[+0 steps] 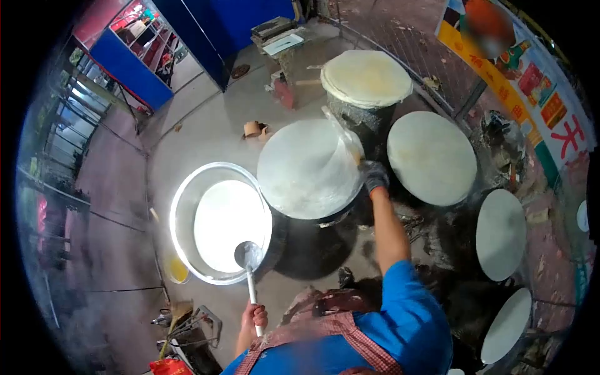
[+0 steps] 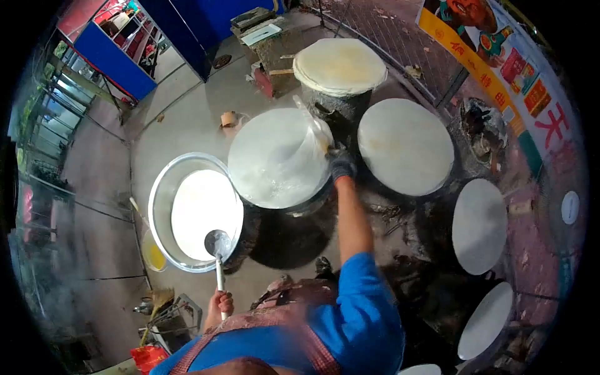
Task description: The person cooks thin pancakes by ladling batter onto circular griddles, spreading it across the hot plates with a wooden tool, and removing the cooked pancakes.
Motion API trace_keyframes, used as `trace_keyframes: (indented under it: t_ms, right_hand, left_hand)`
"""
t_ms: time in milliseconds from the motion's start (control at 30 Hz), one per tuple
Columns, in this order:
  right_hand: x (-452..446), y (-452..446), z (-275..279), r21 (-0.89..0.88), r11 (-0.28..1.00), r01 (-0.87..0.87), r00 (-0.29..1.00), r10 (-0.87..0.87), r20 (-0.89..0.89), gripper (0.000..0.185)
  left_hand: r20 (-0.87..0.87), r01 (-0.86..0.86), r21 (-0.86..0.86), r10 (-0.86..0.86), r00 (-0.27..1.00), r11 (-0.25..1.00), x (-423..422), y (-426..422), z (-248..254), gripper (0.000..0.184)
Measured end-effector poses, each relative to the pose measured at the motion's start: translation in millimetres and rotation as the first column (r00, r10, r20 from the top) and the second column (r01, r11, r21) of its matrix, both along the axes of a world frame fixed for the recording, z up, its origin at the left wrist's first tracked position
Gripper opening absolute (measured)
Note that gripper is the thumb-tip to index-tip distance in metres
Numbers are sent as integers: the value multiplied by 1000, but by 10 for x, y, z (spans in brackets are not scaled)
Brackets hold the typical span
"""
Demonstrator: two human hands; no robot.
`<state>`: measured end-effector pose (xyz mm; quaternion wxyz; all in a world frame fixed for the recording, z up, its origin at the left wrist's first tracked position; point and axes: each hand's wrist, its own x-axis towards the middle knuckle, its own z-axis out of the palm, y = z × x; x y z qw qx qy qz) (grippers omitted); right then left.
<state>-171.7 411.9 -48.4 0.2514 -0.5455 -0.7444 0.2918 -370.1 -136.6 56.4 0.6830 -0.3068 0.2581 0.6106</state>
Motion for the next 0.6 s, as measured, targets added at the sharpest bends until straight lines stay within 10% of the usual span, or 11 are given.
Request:
trace_keyframes:
  t_ms: [100, 233, 300, 333, 367, 400, 467, 500, 533, 600]
  right_hand:
    - [127, -609, 795, -154, 988, -4, 997, -8, -77, 38]
    - [-345, -1391, 762, 69, 982, 176, 947, -188, 260, 41]
    - [-147, -1220, 156, -356, 931, -74, 937, 187, 294, 43]
    - [134, -1281, 395, -584, 810, -53, 981, -67, -182, 39]
    - [302, -1351, 697, -740, 656, -150, 739, -423, -525, 35]
    - [285, -1435, 586, -452, 888, -82, 940, -81, -330, 34]
    - [176, -1706, -23, 191, 919, -344, 852, 220, 475, 34]
    - [-100, -1720, -745, -167, 975, -146, 989, 140, -46, 44]
    - [-369, -1739, -1443, -474, 880, -9, 826, -261, -500, 57]
    - [-100, -2044, -644, -415, 899, -141, 783, -155, -602, 30]
  left_hand:
    - [-310, -11, -103, -22, 951, 995, 34, -70, 152, 27]
    - [-188, -43, -81, 27, 982, 996, -179, -58, -4, 10]
    - [-82, -131, -120, 121, 989, 984, -173, -26, 149, 9]
    - [-176, -93, -124, 71, 982, 988, -229, -127, 150, 15]
    - [-271, -47, -115, 14, 963, 992, -303, -161, 131, 22]
    - [-260, -70, -93, 44, 965, 993, -348, -172, 134, 24]
    - [-222, -104, -54, 89, 971, 993, -384, -184, 156, 27]
    - [-117, -116, -65, 108, 987, 991, -430, -165, 140, 23]
    - [-74, -92, -86, 86, 994, 992, -485, -165, 99, 22]
    - [-170, -99, -127, 77, 982, 987, -505, -67, 105, 26]
